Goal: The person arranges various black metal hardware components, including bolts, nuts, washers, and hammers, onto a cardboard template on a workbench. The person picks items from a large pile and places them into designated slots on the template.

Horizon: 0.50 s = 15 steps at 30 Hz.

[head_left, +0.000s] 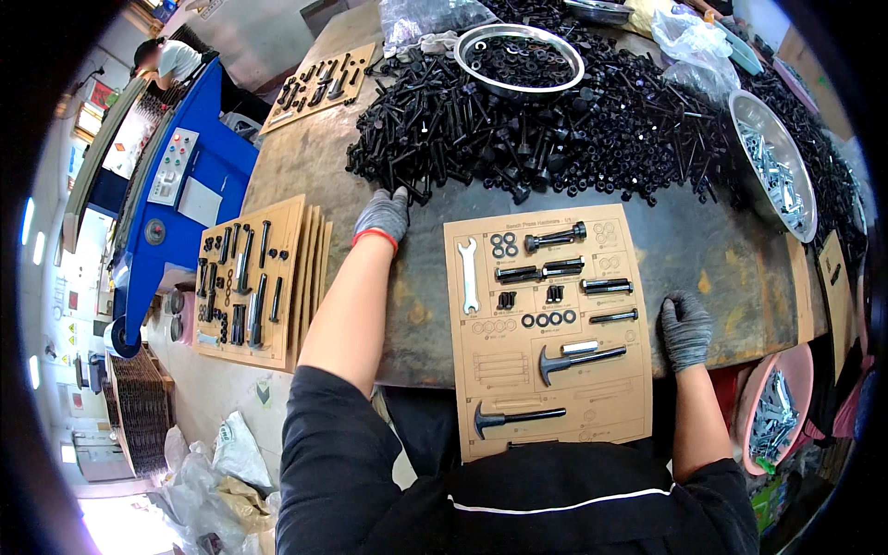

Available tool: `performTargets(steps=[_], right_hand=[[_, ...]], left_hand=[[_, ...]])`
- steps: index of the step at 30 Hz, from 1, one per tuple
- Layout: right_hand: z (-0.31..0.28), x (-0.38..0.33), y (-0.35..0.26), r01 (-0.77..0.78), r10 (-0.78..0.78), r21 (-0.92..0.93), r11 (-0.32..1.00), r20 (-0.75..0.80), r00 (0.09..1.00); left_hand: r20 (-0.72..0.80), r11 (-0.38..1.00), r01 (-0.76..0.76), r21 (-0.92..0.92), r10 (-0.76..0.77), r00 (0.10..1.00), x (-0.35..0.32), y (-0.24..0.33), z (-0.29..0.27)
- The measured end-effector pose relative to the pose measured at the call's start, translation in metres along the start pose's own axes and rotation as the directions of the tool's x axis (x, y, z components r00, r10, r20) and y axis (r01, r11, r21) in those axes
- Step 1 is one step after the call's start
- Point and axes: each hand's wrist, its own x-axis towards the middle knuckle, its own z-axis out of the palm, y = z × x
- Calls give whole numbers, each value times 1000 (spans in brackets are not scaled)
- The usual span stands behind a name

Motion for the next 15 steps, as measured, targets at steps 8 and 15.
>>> performTargets(steps=[8,15], right_hand=[[-9,2,-15,-10,11,-42,999,12,1000],[-7,1,-9,-6,6,-93,996,-6,1000]], left_hand=[[131,998,32,59,-40,991,11,37,5],[104,988,-85,128,72,992,2,31,9]])
